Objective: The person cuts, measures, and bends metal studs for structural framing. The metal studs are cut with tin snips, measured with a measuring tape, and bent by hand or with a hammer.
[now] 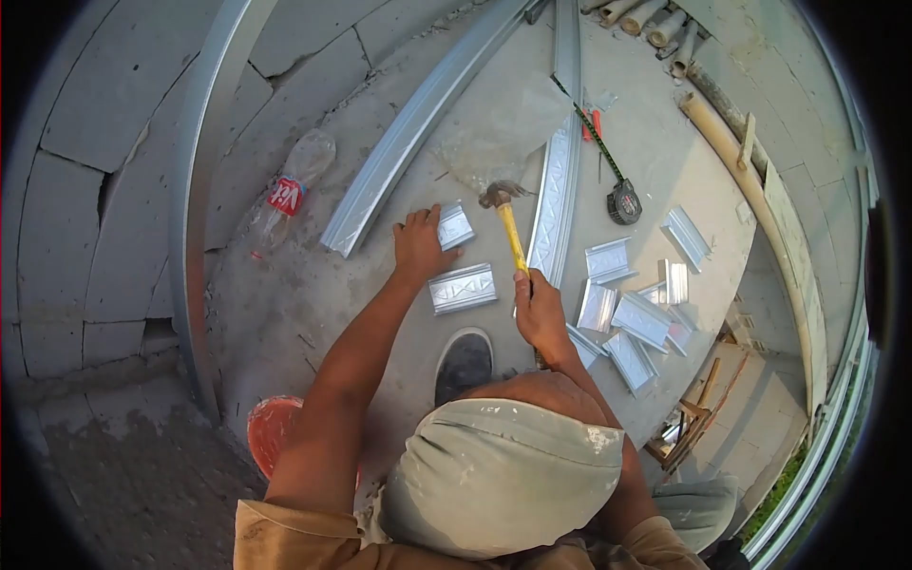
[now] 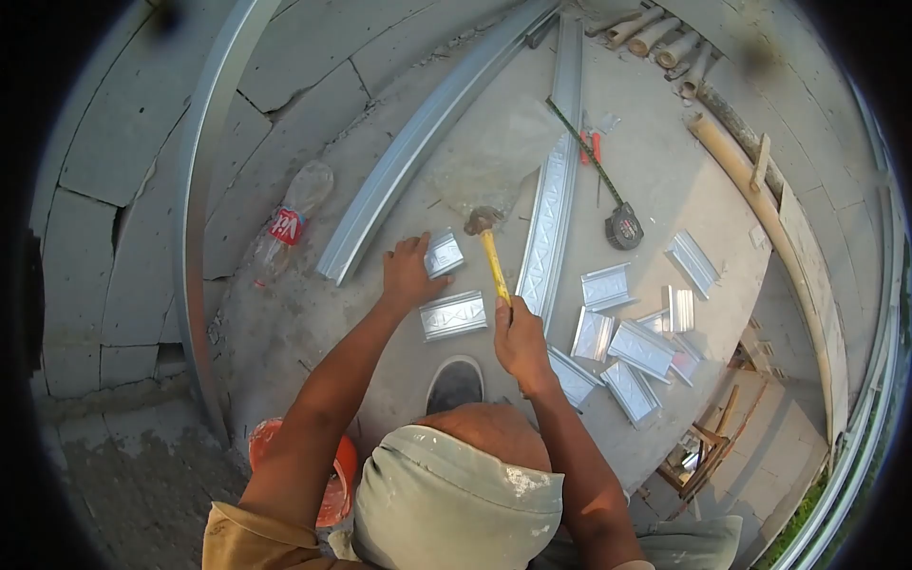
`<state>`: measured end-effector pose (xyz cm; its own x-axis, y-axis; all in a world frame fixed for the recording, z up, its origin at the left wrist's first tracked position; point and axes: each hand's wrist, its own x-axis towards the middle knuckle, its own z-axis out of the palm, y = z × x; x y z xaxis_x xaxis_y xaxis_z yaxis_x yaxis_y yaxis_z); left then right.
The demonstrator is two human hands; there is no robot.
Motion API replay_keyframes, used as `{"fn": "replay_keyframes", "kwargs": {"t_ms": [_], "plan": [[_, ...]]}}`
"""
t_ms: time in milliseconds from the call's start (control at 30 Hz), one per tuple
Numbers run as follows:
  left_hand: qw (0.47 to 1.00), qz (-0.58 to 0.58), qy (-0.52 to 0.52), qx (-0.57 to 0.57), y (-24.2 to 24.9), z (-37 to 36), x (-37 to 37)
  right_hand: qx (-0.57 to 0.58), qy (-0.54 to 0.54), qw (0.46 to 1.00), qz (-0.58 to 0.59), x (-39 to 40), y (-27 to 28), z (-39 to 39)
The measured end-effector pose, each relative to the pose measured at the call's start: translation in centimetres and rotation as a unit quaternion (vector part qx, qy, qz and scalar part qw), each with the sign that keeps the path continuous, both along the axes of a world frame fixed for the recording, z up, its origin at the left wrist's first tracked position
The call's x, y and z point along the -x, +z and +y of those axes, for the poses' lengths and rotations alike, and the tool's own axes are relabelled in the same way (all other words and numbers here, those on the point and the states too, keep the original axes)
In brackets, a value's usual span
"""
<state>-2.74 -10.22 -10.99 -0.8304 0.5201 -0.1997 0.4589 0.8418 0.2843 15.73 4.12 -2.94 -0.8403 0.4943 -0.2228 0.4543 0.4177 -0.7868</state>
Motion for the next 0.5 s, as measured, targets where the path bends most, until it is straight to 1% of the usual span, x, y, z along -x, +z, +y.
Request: {"fn": "replay_keyframes", "kwargs": {"t_ms": [33, 100, 167, 233, 267, 300, 367, 400, 433, 500], "plan": [[1.0, 0.0, -0.005, 0.0, 0.1, 0.0, -0.1, 0.024, -0.015, 1.0, 0.007, -0.4, 0.4, 0.2], [0.997, -0.018, 0.076, 0.024, 0.5, 0.1, 0.1, 0.024, -0.009, 1.0, 0.016, -1.4, 0.4, 0.4], [0.998, -0.011, 0.055, 0.015, -0.7, -0.5, 0.6, 0.008, 0.022, 1.0, -0.013, -1.9, 0.3, 0.6], [0.996, -0.055, 0.06, -0.022, -1.7, -1.1, 1.2, 0.0, 0.01, 1.0, 0.002, -1.4, 0.3, -0.6], [0.996, -0.056, 0.064, -0.02, -1.9, -1.0, 1.3, -0.006, 0.001, 1.0, 0.016, -1.1, 0.2, -1.2], [0.996, -0.051, 0.066, -0.021, -2.1, -0.6, 1.0, -0.002, 0.007, 1.0, 0.015, -0.6, -0.3, -1.6], [0.996, -0.04, 0.076, -0.018, -1.6, -1.1, 0.6, -0.053, 0.025, 0.998, 0.007, 0.9, -2.8, -2.4], [0.996, -0.046, 0.081, -0.01, -1.2, -1.0, 0.6, -0.075, 0.051, 0.995, -0.041, 1.2, -4.8, -1.8], [0.995, -0.053, 0.085, -0.003, -1.0, -0.9, 0.6, -0.074, 0.05, 0.995, -0.037, 1.5, -4.1, -1.8], [0.994, -0.053, 0.091, -0.004, -1.1, -0.7, 0.8, -0.013, 0.039, 0.999, 0.004, 2.1, -1.9, -2.0]]}}
